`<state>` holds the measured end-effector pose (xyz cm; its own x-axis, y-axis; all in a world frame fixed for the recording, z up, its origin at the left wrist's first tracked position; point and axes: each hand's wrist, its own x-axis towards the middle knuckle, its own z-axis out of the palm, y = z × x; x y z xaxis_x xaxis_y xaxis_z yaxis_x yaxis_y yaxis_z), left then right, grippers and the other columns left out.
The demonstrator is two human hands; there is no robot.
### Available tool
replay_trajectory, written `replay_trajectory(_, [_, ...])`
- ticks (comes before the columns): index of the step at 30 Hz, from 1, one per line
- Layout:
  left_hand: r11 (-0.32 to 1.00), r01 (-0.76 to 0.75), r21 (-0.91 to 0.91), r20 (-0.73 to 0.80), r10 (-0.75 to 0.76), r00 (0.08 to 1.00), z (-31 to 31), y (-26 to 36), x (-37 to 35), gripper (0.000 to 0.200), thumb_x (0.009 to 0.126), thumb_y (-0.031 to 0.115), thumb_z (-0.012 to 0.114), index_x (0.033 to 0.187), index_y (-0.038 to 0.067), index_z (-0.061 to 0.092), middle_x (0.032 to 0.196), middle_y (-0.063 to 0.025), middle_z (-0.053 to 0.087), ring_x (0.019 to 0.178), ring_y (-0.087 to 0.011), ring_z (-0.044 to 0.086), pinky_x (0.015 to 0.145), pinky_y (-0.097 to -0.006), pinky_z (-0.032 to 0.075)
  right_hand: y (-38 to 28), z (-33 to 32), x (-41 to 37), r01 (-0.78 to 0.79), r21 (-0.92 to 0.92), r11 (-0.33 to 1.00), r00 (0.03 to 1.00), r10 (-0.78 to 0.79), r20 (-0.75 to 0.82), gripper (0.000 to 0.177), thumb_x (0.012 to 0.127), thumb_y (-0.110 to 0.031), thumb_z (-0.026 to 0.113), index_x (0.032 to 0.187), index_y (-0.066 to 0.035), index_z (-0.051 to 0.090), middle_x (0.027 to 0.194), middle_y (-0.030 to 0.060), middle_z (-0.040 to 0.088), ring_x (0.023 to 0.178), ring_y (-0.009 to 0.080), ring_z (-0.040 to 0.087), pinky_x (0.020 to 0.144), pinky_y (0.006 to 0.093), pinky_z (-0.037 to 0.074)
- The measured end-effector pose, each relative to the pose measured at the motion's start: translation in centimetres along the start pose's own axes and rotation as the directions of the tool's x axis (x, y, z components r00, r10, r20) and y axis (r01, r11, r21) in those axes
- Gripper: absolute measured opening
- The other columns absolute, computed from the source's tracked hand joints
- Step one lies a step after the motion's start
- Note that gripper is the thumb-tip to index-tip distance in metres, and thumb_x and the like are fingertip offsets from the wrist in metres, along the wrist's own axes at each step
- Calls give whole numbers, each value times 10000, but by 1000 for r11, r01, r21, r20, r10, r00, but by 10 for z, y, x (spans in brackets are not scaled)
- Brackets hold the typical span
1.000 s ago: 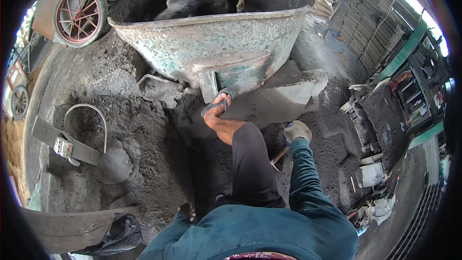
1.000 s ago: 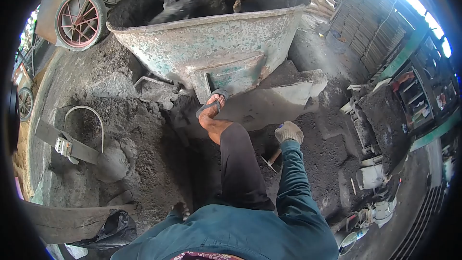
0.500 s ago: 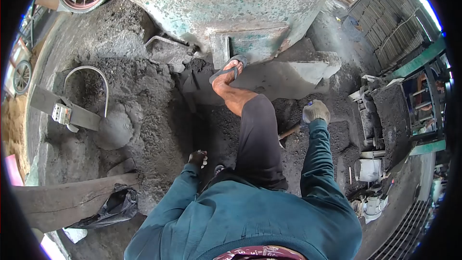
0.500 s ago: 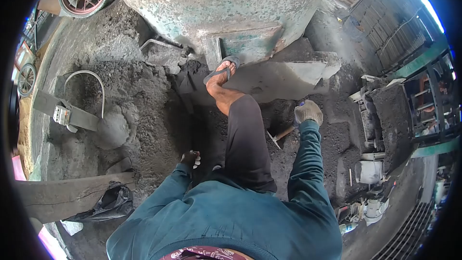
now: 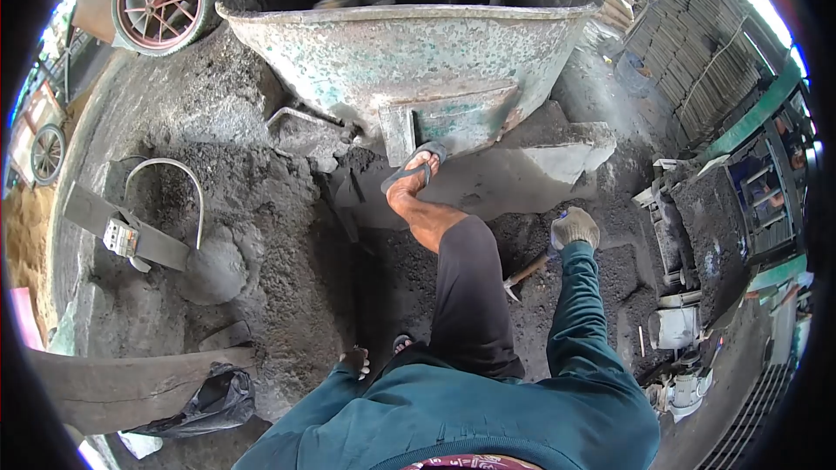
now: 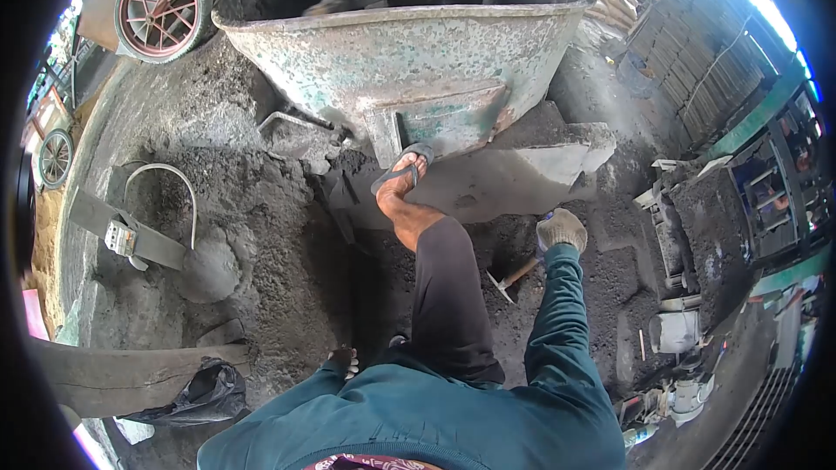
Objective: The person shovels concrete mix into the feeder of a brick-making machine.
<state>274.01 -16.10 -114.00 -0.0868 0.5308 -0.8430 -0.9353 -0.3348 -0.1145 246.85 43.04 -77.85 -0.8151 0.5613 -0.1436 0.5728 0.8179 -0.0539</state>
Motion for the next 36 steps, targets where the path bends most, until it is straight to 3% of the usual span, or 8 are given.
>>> replay_trajectory(2, [993,-55,106,-210,76,975,19,18,14,151,960,436,433,888,369,548,668,61,400,549,-194,421,446,-396,290,-4,-5,-3,-22,11,1000,1000,22,-2,344,862,-287,562,1107,-113,730,1167,165,699,1084,368,671,927,450,541])
replay_trajectory(3, [991,-123,46,-63,125,990,24,24,10,159,970,399,443,892,348,572,662,72,435,520,-172,421,438,-385,294,-4,-5,-2,-13,11,1000,1000,13,-7,346,862,-288,562,1110,-113,729,1167,165,699,1084,367,672,927,448,541])
replay_trajectory(6, [943,-207,261,-252,273,928,73,51,9,165,981,352,463,878,319,590,647,68,478,492,-149,434,427,-357,295,-1,-7,0,-5,14,1000,1000,5,-24,352,859,-289,563,1116,-113,727,1163,165,700,1080,363,674,924,443,543])
replay_trajectory(12, [878,-252,408,-336,401,852,124,84,4,176,983,316,527,824,296,600,630,57,487,468,-129,442,417,-316,282,2,-10,-3,-23,2,1000,999,23,-32,350,850,-295,572,1108,-118,731,1147,154,708,1058,364,682,899,451,555])
replay_trajectory(19, [901,-231,368,-319,355,879,117,66,-15,161,973,283,538,822,277,593,627,50,483,471,-133,458,413,-312,306,-4,-16,-13,-48,14,999,999,48,-16,330,844,-301,595,1089,-131,736,1127,137,720,1052,356,688,898,447,558])
replay_trajectory(23, [969,-186,160,-196,216,956,71,49,-8,180,971,303,520,808,293,594,597,65,403,472,-126,406,394,-315,268,-4,-17,-17,-46,23,999,999,47,-24,327,838,-310,611,1082,-134,738,1129,134,720,1051,350,690,902,444,556])
replay_trajectory(30, [967,-94,235,-264,157,952,32,37,7,125,969,362,505,899,320,600,654,43,485,494,-185,477,418,-361,322,-5,-8,-19,-37,21,999,999,38,-31,325,834,-306,610,1077,-132,738,1122,141,721,1038,358,691,897,444,557])
replay_trajectory(36, [931,-137,338,-329,253,910,74,37,-6,127,972,335,496,899,320,599,651,47,485,498,-172,483,407,-373,317,-6,-6,-21,-49,20,999,998,49,-37,316,838,-303,603,1065,-130,739,1112,140,723,1042,355,690,898,441,555])
